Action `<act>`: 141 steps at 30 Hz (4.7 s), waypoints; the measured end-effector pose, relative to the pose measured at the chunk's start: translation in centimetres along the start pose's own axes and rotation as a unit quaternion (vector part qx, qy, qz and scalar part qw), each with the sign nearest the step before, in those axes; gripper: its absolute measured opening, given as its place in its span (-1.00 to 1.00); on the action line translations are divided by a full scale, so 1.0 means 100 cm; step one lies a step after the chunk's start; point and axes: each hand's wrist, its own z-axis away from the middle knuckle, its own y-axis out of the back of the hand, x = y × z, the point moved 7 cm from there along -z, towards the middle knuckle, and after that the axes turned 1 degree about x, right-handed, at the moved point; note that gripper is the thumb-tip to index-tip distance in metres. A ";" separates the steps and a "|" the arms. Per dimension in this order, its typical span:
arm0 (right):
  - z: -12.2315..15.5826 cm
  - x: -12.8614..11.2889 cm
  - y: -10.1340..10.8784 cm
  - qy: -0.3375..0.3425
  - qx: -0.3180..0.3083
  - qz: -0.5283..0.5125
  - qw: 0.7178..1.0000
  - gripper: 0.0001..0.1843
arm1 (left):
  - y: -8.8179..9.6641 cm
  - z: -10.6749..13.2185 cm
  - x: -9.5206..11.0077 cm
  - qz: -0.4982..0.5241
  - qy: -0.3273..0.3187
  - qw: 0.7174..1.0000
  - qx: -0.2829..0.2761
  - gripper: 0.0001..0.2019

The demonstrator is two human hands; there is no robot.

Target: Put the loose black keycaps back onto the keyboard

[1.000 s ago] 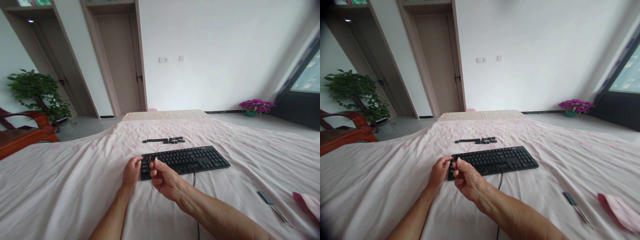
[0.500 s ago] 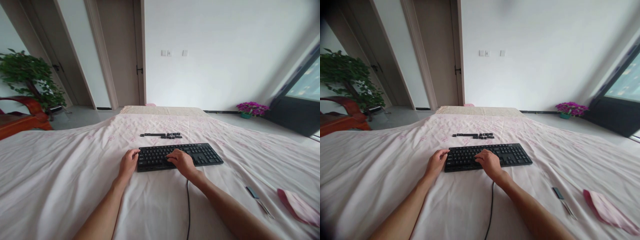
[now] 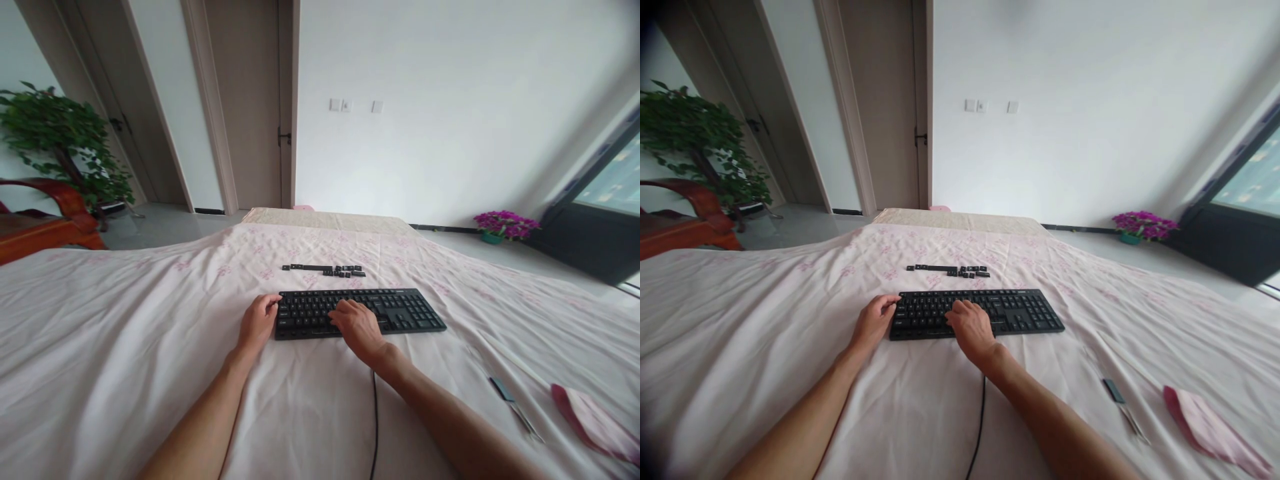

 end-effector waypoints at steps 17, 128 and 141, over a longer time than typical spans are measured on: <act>-0.003 -0.009 -0.001 0.052 -0.011 0.027 0.998 -0.80 | -0.001 0.000 -0.001 -0.004 -0.003 1.000 0.001 -0.72; -0.038 -0.046 -0.056 -0.250 -0.136 -0.807 0.517 -0.62 | 0.022 0.023 0.084 -0.020 -0.229 0.970 0.075 -0.83; -0.030 -0.050 -0.056 -0.250 -0.167 -0.851 0.430 -0.70 | 0.023 0.026 0.087 0.005 -0.239 0.968 0.078 -0.89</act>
